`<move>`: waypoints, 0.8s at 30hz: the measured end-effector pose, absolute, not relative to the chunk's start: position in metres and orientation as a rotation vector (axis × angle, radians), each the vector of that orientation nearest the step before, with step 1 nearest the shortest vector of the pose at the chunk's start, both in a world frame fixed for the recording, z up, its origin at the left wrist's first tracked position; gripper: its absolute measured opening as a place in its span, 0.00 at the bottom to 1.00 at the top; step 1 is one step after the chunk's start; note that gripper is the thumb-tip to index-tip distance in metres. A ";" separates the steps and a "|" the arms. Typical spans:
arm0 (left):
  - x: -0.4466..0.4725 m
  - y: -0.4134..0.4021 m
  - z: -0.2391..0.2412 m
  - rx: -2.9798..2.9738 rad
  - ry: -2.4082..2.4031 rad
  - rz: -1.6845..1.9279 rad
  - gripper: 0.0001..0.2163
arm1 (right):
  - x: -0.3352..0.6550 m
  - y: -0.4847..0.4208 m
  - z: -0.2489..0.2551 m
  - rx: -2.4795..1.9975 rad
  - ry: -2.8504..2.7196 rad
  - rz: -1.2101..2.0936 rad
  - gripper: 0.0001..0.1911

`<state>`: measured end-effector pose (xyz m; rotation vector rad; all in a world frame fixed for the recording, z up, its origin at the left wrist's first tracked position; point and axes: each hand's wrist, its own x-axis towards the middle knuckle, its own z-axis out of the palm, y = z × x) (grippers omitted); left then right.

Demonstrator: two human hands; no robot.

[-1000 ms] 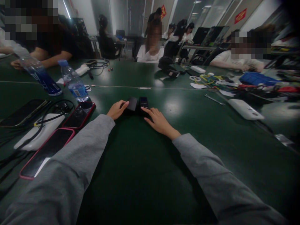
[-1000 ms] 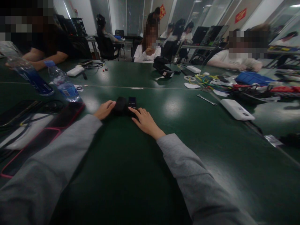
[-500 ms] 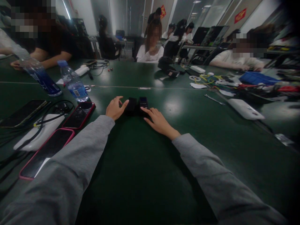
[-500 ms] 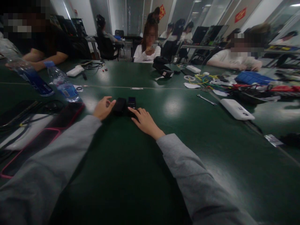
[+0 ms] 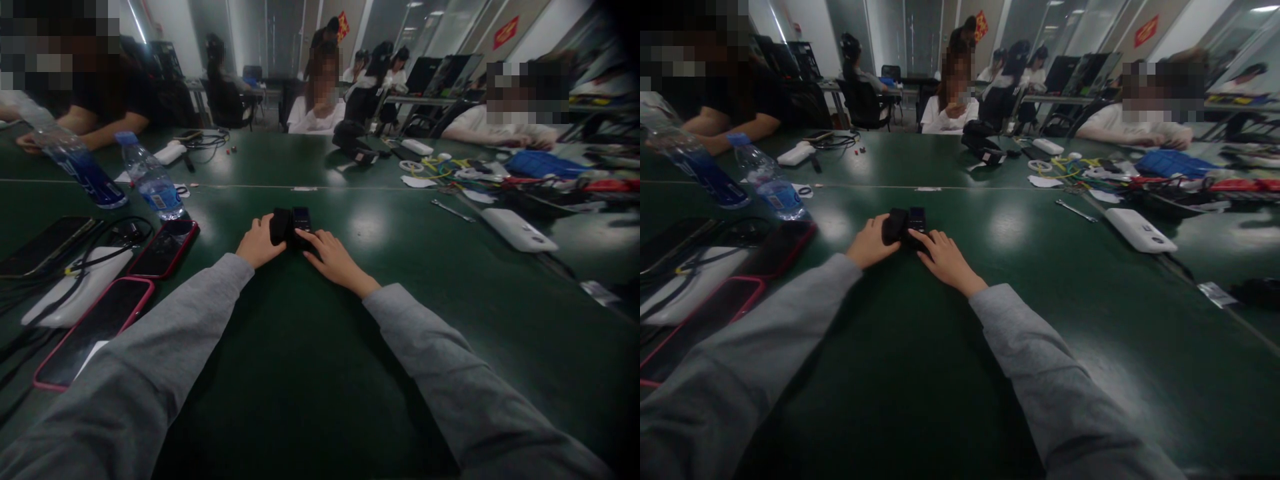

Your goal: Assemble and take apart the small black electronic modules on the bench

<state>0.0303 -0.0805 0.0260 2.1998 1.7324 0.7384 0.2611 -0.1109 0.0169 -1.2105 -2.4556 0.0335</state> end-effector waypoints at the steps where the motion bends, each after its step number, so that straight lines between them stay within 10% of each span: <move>1: 0.029 -0.079 0.025 2.192 1.722 0.766 0.35 | 0.261 -0.111 0.017 -1.209 -2.454 0.034 0.28; 24: 0.005 -0.055 0.013 1.797 1.773 1.070 0.21 | 0.261 -0.114 0.022 -1.224 -2.450 0.066 0.28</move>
